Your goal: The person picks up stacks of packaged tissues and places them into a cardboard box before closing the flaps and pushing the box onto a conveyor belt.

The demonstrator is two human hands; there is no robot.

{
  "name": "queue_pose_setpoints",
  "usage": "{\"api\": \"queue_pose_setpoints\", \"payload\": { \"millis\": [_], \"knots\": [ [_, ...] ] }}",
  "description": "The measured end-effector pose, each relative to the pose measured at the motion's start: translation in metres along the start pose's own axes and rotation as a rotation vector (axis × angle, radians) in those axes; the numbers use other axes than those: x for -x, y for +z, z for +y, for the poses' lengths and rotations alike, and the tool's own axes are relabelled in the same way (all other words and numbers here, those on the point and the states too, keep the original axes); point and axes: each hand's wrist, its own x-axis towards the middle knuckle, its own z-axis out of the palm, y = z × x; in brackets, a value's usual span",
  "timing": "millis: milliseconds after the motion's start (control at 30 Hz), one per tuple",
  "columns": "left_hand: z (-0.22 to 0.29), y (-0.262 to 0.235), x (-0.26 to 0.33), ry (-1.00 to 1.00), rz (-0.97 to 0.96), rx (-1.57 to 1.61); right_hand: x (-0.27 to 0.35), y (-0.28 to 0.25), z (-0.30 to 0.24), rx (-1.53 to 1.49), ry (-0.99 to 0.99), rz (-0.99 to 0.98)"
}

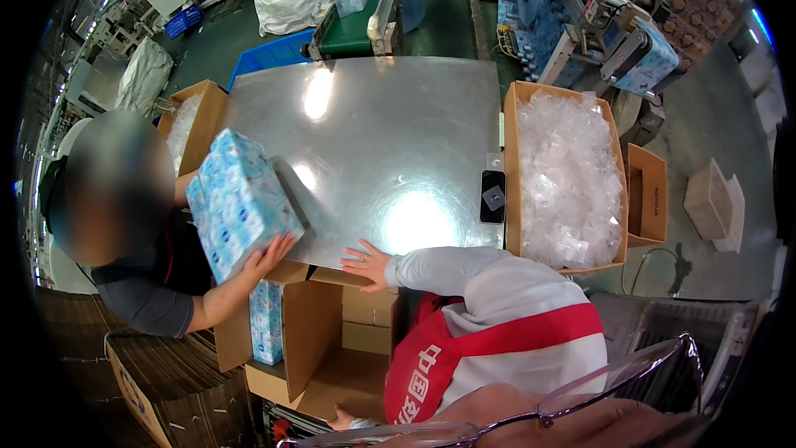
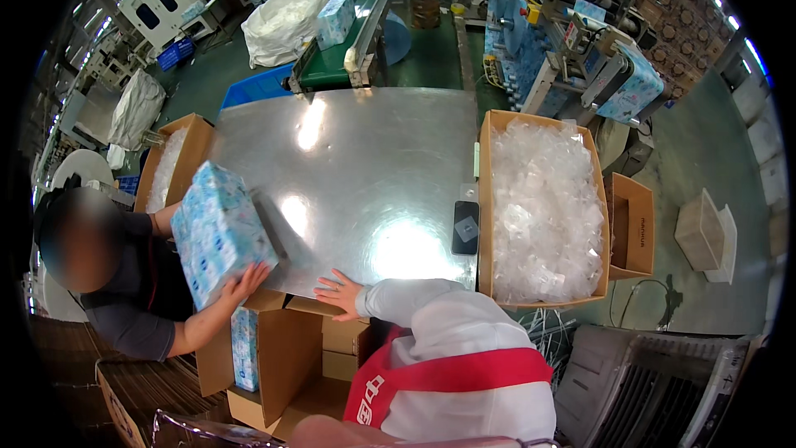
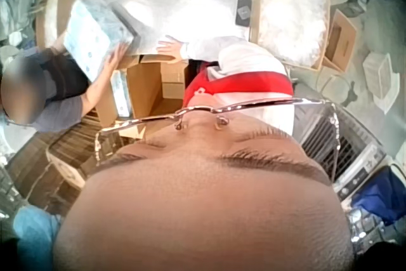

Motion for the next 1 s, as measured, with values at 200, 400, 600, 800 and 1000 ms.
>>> {"api": "queue_pose_setpoints", "payload": {
  "millis": [200, 400, 600, 800, 1000],
  "knots": [
    [-0.004, -0.012, -0.002, -0.004, -0.016, -0.006, -0.004, 0.0, 0.002, -0.051, -0.001, -0.05],
    [0.019, -0.082, 0.002, 0.213, 0.093, -0.385, -0.009, -0.008, 0.003, -0.018, 0.008, -0.076],
    [0.09, -0.048, 0.038, 0.409, -0.122, 0.598, -0.019, -0.014, -0.005, -0.049, 0.002, -0.009],
    [0.241, -0.055, 0.079, 0.969, -0.307, 0.295, -0.188, -0.122, 0.106, 0.101, -0.136, 0.175],
    [0.329, -0.031, 0.076, 1.245, -0.402, 0.322, -0.265, -0.215, 0.266, 0.239, 0.524, 0.055]
  ]
}}
